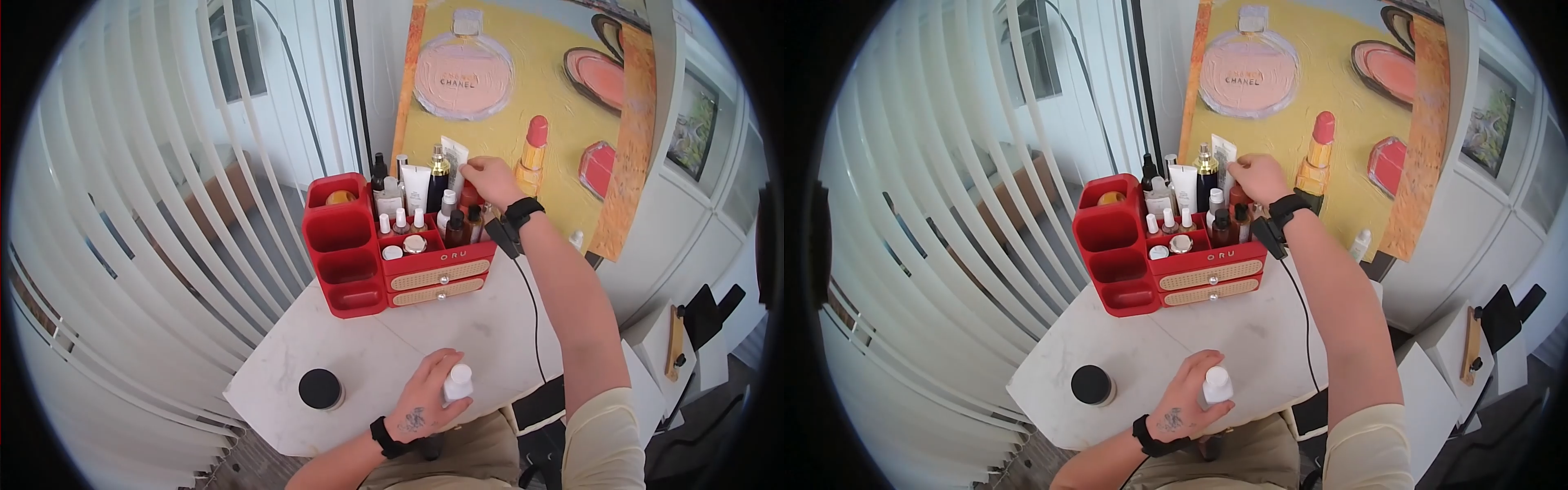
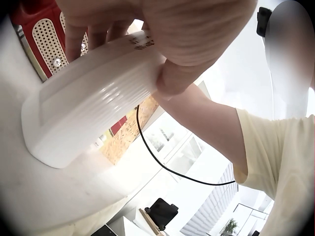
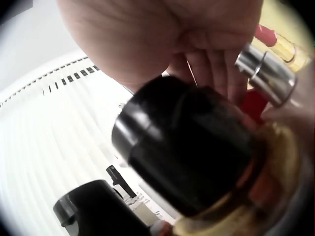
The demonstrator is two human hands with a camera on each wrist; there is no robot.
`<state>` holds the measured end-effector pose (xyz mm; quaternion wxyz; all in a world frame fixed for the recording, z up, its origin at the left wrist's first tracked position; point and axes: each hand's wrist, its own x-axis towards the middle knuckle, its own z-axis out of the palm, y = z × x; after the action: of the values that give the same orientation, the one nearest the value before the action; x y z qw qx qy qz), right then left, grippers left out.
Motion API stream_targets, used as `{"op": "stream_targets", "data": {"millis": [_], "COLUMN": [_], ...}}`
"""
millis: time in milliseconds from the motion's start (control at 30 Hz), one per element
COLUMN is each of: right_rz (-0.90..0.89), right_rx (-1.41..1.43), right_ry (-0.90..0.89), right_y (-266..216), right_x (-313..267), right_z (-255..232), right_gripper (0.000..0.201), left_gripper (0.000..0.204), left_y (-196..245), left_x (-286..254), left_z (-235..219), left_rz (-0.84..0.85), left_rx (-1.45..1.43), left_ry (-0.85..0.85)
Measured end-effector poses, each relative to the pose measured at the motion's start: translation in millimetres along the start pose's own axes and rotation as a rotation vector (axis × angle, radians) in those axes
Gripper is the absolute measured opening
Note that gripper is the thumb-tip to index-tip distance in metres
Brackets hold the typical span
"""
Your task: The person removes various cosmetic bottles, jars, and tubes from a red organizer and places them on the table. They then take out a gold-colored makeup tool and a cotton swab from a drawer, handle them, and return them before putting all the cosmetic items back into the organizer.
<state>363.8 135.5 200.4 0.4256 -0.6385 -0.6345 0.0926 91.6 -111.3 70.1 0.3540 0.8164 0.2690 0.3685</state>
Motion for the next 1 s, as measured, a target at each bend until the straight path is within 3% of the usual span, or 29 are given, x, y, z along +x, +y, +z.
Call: {"op": "stream_targets", "data": {"millis": [67,200,267,333,400,433,533,567,633,700,767,833,900,933,1000], "right_rz": [-0.105,-0.076,-0.058,0.108,0.182,0.294,0.638,0.639,0.767,0.73,0.698,0.194,0.211,0.231,0.179], "right_rx": [-0.047,0.024,0.345,0.495,0.456,0.461,0.836,0.834,1.33,1.306,1.282,0.547,0.606,0.666,0.59], "right_ry": [0.271,0.325,0.276,0.118,-0.001,-0.093,-0.403,-0.394,-0.623,-0.568,-0.523,-0.25,-0.242,-0.231,-0.197], "right_y": [5.2,3.3,8.8,-6.0,15.8,22.4,15.0,13.6,11.8,5.7,6.7,15.2,-1.6,-12.0,-29.2], "right_x": [-7.7,-57.4,-99.3,-160.1,-214.6,-237.9,-300.3,-311.4,-327.0,-334.3,-341.0,-344.6,-343.9,-343.7,-344.6], "right_z": [-4.7,-32.0,-34.5,-41.3,-35.8,-31.0,-22.4,-21.5,-21.5,-23.5,-21.2,-12.1,-17.0,-19.0,-19.8], "right_gripper": [0.041,0.037,0.03,0.03,0.033,0.032,0.046,0.046,0.055,0.055,0.055,0.059,0.062,0.066,0.066], "left_gripper": [0.072,0.08,0.085,0.09,0.099,0.099,0.102,0.102,0.102,0.104,0.105,0.105,0.107,0.107,0.105], "left_y": [-0.6,-4.4,-19.4,-22.9,-17.5,-15.8,-8.3,-4.5,-0.5,1.1,3.9,10.8,18.5,17.6,13.5], "left_x": [-0.5,-2.0,-4.9,-4.3,4.2,8.1,18.0,20.2,22.2,20.9,18.8,20.1,24.6,26.5,28.6], "left_z": [0.3,2.2,10.7,13.2,12.1,14.2,22.0,24.8,29.4,32.1,27.6,22.5,17.8,18.3,24.5], "left_rz": [-0.01,-0.026,-0.103,-0.162,-0.06,-0.059,0.081,0.137,0.192,0.253,0.205,0.159,0.046,0.042,0.05], "left_rx": [-0.007,0.091,-0.063,-0.199,-0.6,-0.606,-0.713,-0.726,-0.746,-0.691,-0.628,-0.562,-0.177,-0.178,0.115], "left_ry": [0.001,0.044,0.109,0.189,0.319,0.322,0.358,0.345,0.318,0.26,0.233,0.213,0.248,0.255,0.244]}}
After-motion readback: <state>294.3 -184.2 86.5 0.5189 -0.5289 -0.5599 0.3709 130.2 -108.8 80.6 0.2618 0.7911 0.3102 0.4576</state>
